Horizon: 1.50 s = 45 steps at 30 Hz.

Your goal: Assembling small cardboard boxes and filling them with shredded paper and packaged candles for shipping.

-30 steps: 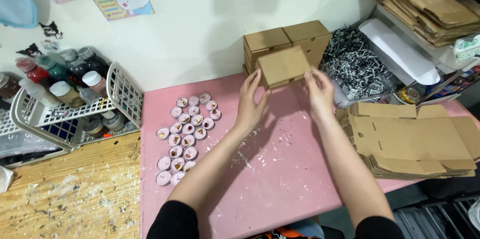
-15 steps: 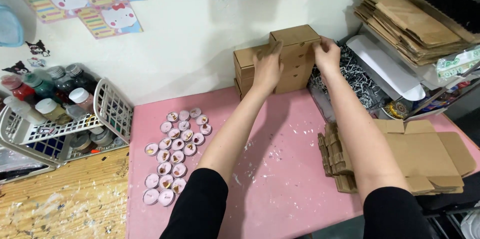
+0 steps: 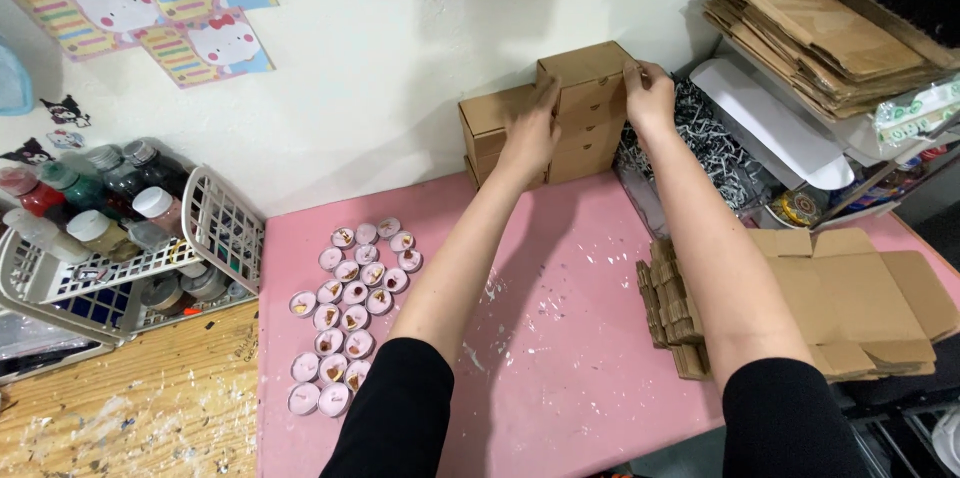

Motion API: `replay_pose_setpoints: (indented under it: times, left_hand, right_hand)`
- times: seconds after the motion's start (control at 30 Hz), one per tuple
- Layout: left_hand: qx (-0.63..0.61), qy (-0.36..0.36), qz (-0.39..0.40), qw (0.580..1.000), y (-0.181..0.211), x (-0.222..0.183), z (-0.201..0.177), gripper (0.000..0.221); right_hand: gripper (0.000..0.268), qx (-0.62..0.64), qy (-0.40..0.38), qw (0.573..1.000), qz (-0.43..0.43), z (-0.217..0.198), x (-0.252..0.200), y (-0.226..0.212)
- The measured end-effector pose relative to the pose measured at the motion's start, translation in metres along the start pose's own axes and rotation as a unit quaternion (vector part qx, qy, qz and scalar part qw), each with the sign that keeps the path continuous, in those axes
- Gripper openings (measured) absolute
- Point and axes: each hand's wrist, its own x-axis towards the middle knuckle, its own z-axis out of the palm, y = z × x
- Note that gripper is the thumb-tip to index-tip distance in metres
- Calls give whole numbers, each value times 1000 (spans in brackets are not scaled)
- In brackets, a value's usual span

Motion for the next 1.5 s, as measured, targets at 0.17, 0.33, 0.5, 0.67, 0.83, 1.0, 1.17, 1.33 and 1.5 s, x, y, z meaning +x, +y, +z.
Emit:
replay_pose_setpoints:
  times: [0.17,0.33,0.5,0.67,0.83,1.0,1.17,1.33,1.5]
  left_hand:
    - [61,86,-136,985,11,-32,-48,89]
    - [-58,140,-217,964,-57,-35,-9,83]
    - [-156,110,-156,969,-90,-29,18,74]
    - [-171,142,-123,967,-67,-43,-7,81]
    - [-112,253,-40,960,-13,-91,-29,81]
    - [-233,45,172,956,31,-153,7,37]
    - [-242,-136,217,936,91,-188,27,28]
    - [-253,-113,247,928,113,-198,61,29]
    - [-257,-146,150,944,116,-202,73,31]
  right_hand:
    - [65,-81,24,994,-73,0,-4,4]
    - [112,-190,-46,976,-93,3,-44,-51]
    - [112,-194,-62,975,-90,11,-43,-28]
    - [116,-197,-58,975,-80,2,-44,-35]
    - [92,-222,-3,964,-145,-62,-78,-56]
    - [46,-434,-262,851,140,-158,-149,-47]
    - [46,-364,-233,878,206,-190,-212,-11]
    - [47,-323,-192,912,161,-184,-236,-26]
    - [43,-290,-154,931,159,-182,-243,-32]
